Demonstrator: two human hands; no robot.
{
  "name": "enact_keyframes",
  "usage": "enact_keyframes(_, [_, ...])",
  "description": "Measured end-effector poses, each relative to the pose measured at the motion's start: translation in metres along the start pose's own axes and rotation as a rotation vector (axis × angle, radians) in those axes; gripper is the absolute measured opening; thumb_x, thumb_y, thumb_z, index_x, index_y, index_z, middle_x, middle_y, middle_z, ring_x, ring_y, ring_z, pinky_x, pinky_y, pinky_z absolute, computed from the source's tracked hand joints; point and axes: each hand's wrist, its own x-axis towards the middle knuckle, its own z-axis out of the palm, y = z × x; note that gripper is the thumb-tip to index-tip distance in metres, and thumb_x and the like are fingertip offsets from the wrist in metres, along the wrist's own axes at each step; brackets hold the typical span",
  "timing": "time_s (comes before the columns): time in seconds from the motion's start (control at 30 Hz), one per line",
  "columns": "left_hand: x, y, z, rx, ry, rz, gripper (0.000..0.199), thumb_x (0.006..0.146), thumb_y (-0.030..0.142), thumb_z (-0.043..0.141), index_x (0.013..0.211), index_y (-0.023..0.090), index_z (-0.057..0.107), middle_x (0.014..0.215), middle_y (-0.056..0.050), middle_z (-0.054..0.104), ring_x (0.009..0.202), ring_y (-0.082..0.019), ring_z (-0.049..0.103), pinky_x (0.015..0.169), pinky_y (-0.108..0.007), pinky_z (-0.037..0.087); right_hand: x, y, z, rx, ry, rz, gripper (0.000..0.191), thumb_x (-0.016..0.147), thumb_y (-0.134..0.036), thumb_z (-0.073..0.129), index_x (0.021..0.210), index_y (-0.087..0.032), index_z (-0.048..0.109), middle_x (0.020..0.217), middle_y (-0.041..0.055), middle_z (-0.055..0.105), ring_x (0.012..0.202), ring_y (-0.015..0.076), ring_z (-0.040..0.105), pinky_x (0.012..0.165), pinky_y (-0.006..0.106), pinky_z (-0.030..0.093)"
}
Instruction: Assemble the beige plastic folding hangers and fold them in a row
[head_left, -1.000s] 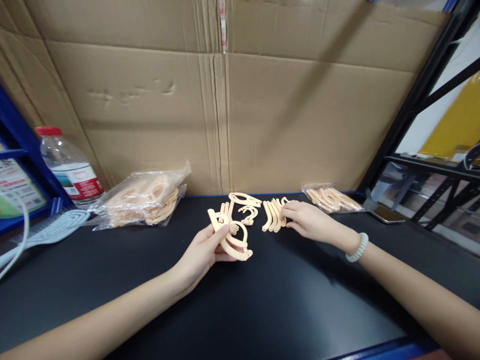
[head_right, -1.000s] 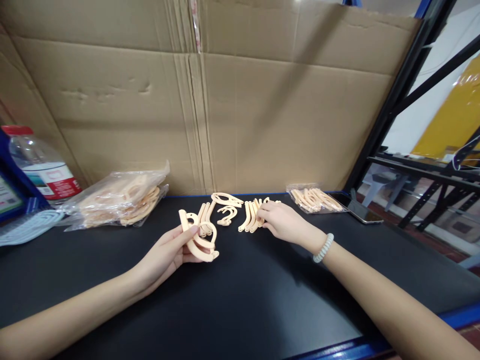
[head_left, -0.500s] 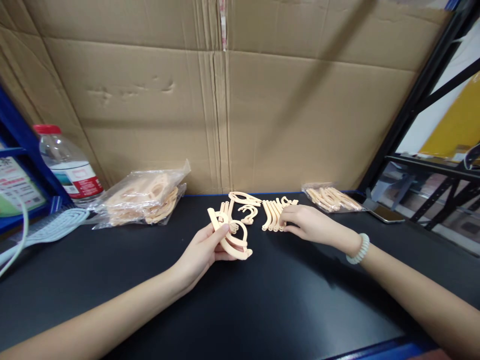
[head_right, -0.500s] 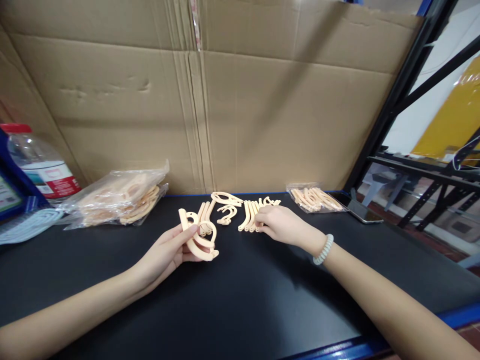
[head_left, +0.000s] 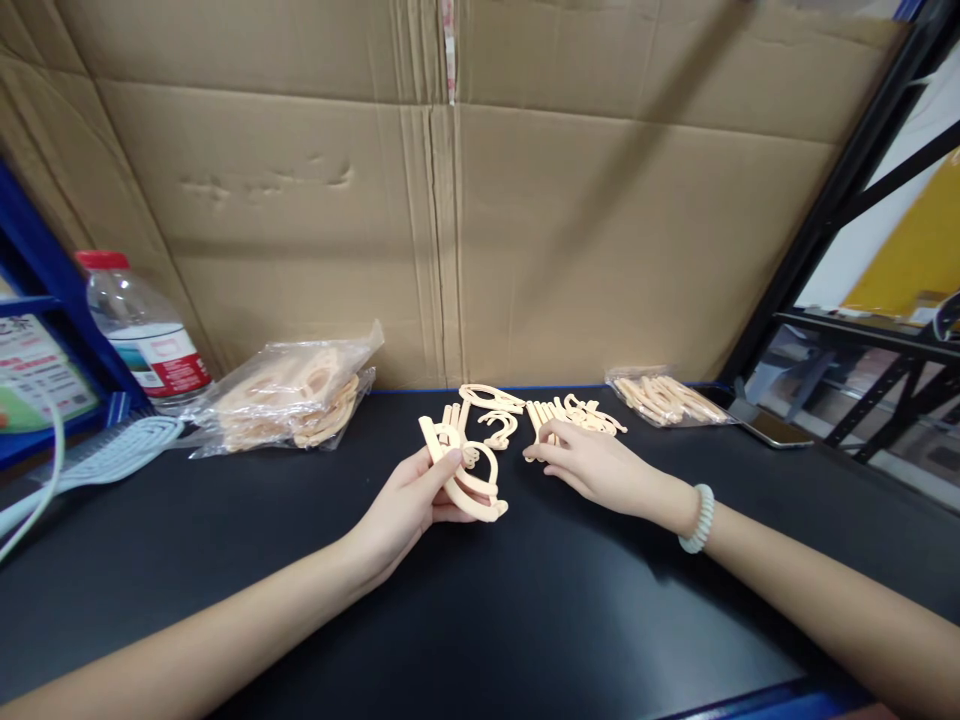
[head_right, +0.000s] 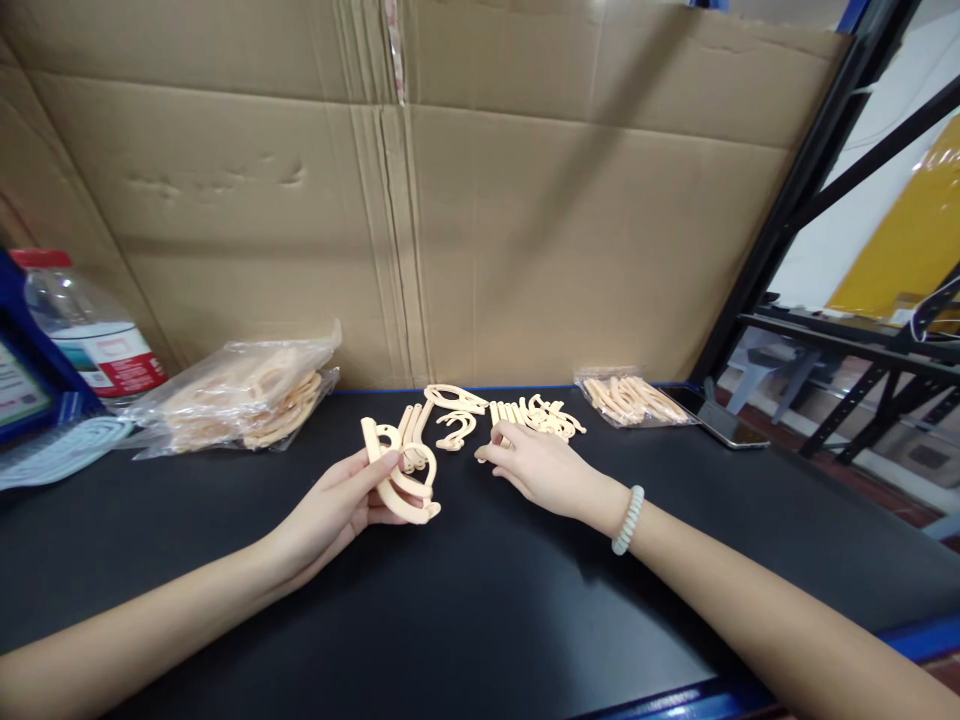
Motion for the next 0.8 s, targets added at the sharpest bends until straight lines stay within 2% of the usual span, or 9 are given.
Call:
enact_keyframes(0.23, [0.000,-0.001,-0.001,0.007,-0.012,0.004,0.026,0.090,0.036,0.055,0.102,0.013,0.054,0.080,-0.011,0.075,0.080,-0.026,0.073,0.076,-0.036,0.056,0.001,0.009,0.008,0.025,0.047,0.002,0.024,0.094,-0.014,0.044,0.113,-0.017,0.058,0.099,0.0090,0.056,0.085,0.0177,0.055,0.076,0.032,0.049])
enact_keyframes(0.43, [0.001,-0.002,-0.001,0.028,-0.018,0.041,0.036,0.083,0.045,0.064,0.098,0.013,0.055,0.079,-0.010,0.075,0.076,-0.026,0.073,0.075,-0.038,0.057,0.000,0.010,0.009,-0.012,0.080,0.002,0.024,0.092,-0.014,0.045,0.112,-0.016,0.058,0.098,0.0098,0.055,0.083,0.0183,0.055,0.074,0.033,0.050])
enact_keyframes(0.53, [0.002,-0.003,0.000,0.061,-0.035,0.057,0.039,0.082,0.047,0.064,0.099,0.013,0.055,0.078,-0.008,0.074,0.073,-0.024,0.073,0.073,-0.036,0.058,0.001,-0.002,0.006,0.000,0.151,-0.046,0.028,0.092,-0.012,0.042,0.116,-0.016,0.056,0.101,0.0108,0.056,0.087,0.0197,0.055,0.075,0.034,0.050])
enact_keyframes(0.67, [0.002,-0.005,0.000,0.110,-0.082,0.092,0.038,0.084,0.042,0.064,0.107,0.013,0.052,0.081,-0.006,0.073,0.070,-0.020,0.072,0.070,-0.033,0.058,0.001,-0.029,0.005,0.092,0.267,-0.197,0.037,0.090,-0.008,0.041,0.124,-0.017,0.052,0.117,0.0129,0.055,0.106,0.0214,0.051,0.086,0.036,0.048])
enact_keyframes(0.8, [0.004,-0.009,-0.001,0.155,-0.155,0.132,0.039,0.081,0.035,0.069,0.108,0.015,0.050,0.082,-0.002,0.069,0.076,-0.019,0.070,0.072,-0.034,0.058,0.001,-0.047,0.005,0.050,0.194,-0.360,0.039,0.089,-0.006,0.041,0.125,-0.017,0.052,0.120,0.0110,0.059,0.106,0.0225,0.049,0.089,0.039,0.046])
